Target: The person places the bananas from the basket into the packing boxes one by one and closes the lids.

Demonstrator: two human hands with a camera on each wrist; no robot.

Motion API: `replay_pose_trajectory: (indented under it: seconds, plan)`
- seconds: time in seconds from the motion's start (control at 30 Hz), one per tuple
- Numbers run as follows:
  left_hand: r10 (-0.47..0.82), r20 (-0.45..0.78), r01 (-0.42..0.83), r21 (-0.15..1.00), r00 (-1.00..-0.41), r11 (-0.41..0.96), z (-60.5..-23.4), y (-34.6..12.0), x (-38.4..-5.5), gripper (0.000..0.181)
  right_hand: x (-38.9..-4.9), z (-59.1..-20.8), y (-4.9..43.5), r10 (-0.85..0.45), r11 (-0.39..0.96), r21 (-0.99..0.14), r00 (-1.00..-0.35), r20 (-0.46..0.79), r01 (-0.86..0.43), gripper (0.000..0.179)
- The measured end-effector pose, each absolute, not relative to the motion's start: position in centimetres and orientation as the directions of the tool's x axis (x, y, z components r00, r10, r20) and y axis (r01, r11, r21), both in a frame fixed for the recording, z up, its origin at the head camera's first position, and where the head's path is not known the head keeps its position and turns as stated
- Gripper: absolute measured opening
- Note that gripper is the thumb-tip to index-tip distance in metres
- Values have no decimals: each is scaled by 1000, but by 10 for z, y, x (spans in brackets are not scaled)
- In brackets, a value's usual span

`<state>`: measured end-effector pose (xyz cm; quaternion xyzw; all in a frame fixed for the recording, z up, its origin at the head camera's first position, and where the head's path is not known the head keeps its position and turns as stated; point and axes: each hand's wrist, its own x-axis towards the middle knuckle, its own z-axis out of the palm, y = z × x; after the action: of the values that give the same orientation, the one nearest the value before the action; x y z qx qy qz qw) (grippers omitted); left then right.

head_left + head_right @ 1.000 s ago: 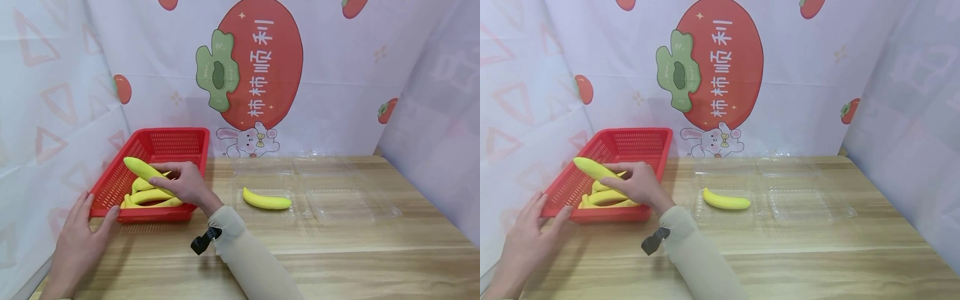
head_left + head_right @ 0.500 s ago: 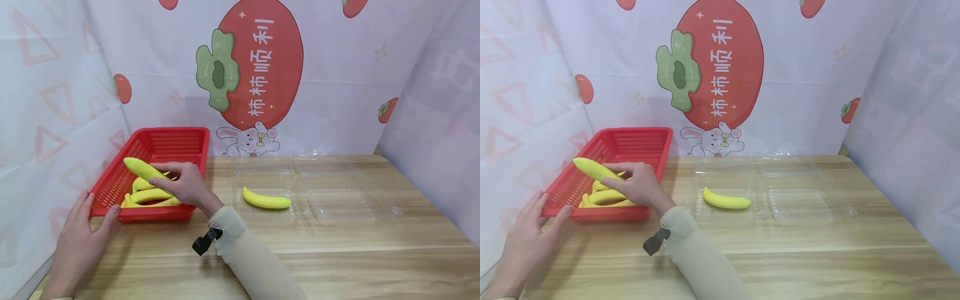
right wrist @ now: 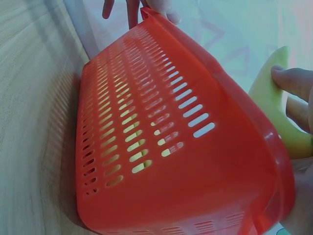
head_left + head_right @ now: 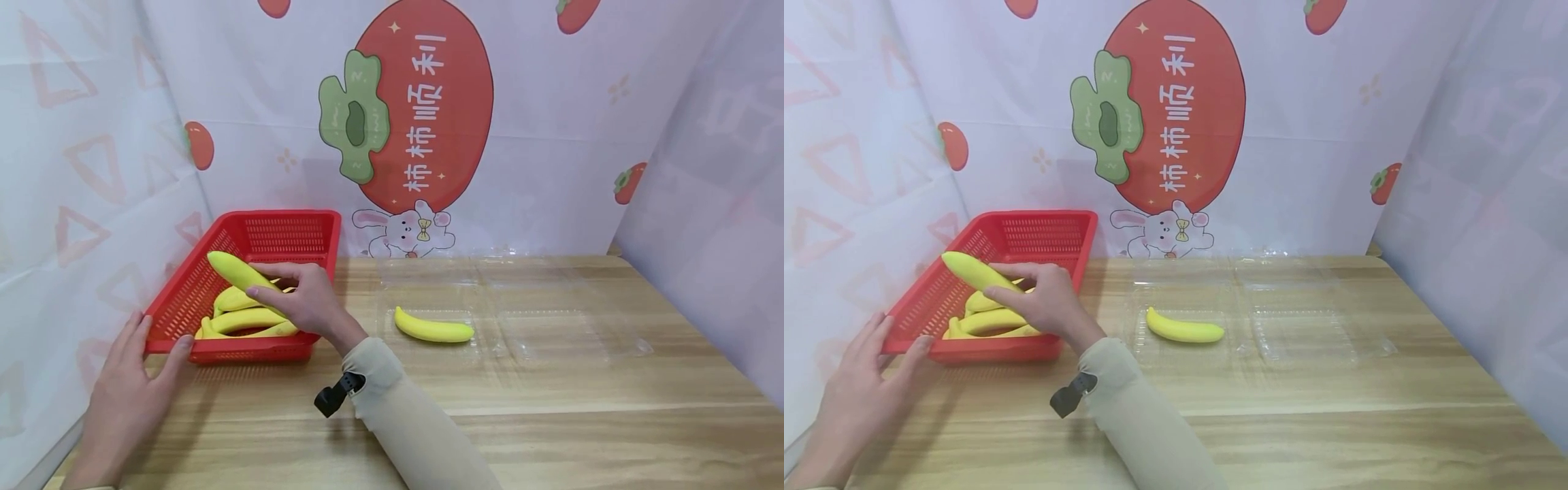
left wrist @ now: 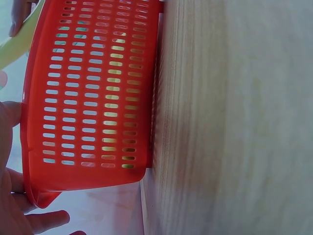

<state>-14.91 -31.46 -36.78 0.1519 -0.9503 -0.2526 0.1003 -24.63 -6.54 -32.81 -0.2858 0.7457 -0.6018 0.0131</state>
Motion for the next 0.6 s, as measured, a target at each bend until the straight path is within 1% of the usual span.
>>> replay_pose_trajectory:
  seconds: [0.13,0.37,0.47,0.6]
  plan:
    - [-327,121,-223,514,-937,828,-368,-315,-148,98,-246,-326,-61,-440,123,-900,-836,328,-418,45]
    - [-269,154,-150,532,-951,833,-370,-315,-148,96,-246,-324,-48,-434,104,-908,-840,325,-405,45]
    - [-275,157,-153,532,-949,833,-370,-315,-147,95,-246,-322,-44,-435,107,-905,-838,330,-412,45]
    - [-296,145,-179,527,-944,831,-368,-317,-145,96,-246,-321,-41,-443,144,-887,-830,340,-440,45]
